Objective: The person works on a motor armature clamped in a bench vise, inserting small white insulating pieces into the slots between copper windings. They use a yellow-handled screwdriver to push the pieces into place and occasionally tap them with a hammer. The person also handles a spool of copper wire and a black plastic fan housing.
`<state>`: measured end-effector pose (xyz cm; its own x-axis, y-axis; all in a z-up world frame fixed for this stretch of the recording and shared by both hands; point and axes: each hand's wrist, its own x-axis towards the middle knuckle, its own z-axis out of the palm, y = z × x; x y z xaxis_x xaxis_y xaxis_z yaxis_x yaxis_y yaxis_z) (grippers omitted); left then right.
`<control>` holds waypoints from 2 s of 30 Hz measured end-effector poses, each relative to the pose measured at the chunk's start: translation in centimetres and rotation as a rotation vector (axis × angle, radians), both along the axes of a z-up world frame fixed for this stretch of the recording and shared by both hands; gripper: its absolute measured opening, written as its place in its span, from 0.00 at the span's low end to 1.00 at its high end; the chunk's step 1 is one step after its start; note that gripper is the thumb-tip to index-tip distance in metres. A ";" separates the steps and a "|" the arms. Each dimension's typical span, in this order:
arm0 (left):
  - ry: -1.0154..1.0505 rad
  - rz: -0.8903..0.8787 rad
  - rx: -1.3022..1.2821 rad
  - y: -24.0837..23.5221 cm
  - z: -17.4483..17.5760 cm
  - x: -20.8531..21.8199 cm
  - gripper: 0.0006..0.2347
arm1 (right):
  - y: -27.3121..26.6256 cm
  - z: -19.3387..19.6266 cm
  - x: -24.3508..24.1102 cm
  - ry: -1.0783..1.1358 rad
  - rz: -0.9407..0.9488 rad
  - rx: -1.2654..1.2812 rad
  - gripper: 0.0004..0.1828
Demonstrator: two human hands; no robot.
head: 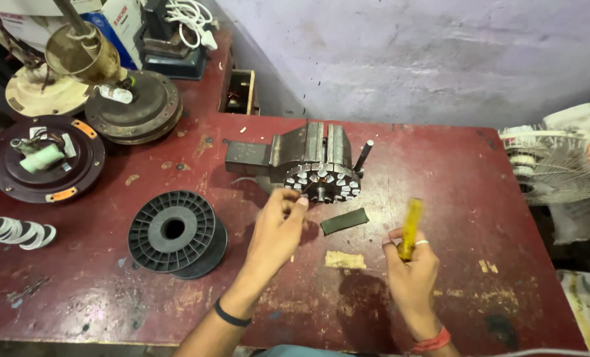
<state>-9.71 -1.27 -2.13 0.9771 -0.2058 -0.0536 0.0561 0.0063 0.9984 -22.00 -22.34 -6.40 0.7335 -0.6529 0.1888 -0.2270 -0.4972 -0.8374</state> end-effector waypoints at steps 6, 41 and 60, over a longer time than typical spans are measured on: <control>0.204 -0.099 -0.281 1.1 -1.1 -1.0 0.10 | -2.4 -1.7 -0.2 0.315 0.029 -0.209 0.15; -0.144 -0.212 0.026 2.2 6.0 -8.7 0.09 | 3.7 8.5 9.6 -0.443 0.641 -0.425 0.05; -0.067 0.224 -0.038 -3.2 0.0 1.6 0.13 | 2.7 8.8 10.5 -0.371 0.570 -0.236 0.06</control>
